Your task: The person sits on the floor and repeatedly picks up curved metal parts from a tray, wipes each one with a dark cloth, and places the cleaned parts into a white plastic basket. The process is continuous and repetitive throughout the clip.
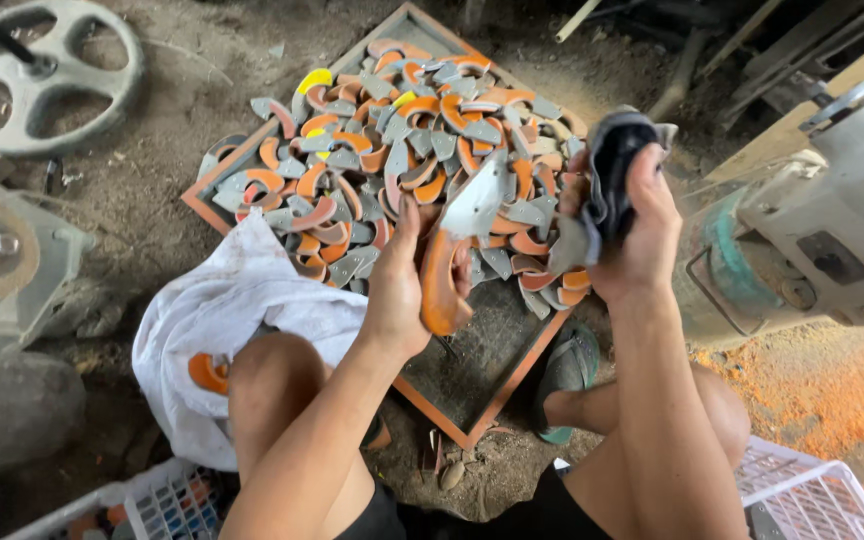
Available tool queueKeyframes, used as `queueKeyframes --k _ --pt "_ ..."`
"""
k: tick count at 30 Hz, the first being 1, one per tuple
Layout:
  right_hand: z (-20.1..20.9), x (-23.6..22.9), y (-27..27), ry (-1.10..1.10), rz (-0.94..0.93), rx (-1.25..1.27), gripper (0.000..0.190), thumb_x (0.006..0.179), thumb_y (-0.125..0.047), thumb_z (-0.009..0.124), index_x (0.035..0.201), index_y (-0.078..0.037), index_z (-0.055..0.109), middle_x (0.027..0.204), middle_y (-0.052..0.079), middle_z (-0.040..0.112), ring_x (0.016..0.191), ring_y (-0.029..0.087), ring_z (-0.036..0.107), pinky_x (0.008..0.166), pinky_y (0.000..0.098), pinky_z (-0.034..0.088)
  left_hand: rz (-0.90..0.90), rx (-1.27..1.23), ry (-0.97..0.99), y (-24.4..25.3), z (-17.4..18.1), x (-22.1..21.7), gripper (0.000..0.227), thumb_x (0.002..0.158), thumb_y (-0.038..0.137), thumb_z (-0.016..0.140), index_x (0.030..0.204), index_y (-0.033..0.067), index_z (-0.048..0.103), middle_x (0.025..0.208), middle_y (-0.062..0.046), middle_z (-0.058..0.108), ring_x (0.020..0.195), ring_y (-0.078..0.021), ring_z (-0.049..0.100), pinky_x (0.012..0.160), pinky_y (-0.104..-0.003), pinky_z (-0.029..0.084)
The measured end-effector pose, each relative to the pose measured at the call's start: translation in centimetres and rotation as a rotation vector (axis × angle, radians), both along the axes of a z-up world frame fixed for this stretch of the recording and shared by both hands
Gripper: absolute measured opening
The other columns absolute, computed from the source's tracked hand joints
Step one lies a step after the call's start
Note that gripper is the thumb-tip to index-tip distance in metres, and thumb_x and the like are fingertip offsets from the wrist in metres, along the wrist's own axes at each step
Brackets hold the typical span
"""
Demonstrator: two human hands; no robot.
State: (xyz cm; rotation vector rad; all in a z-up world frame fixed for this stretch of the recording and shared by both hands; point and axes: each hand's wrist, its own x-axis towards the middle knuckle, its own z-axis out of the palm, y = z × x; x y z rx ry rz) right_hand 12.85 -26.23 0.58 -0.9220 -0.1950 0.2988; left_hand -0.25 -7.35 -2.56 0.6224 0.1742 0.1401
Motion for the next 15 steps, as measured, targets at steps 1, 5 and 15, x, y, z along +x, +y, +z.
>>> queueKeyframes --k 1,5,15 --pt "0.1 -0.8 0.2 -0.021 0.072 0.109 0.045 0.106 -0.041 0.056 0.129 -0.002 0.056 0.114 0.013 0.069 0.098 0.026 0.069 0.087 0.0386 0.058 0.032 -0.033 0.026 -0.2 -0.6 0.1 0.045 0.104 0.053 0.052 0.108 0.0087 0.063 0.083 -0.003 0.062 0.069 -0.0116 0.06 0.061 -0.027 0.052" --pt "0.4 -5.0 3.1 -0.444 0.164 -0.294 0.065 0.101 -0.041 0.054 0.153 -0.005 0.041 0.129 0.011 0.061 0.12 0.024 0.057 0.1 0.0374 0.042 0.118 -0.105 0.007 -1.2 -2.5 1.7 0.03 0.106 0.04 0.06 0.112 0.0107 0.062 0.09 -0.002 0.062 0.075 -0.0112 0.059 0.068 -0.027 0.051" --pt "-4.7 -10.3 4.4 -0.844 0.314 -0.785 0.051 0.09 0.002 0.063 0.141 -0.001 0.056 0.154 0.016 0.051 0.141 0.033 0.051 0.114 0.0429 0.043 0.301 -0.291 -0.183 6.9 -1.7 3.3 0.034 0.099 0.041 0.068 0.104 0.0077 0.06 0.09 -0.005 0.066 0.082 -0.021 0.069 0.067 -0.033 0.054"
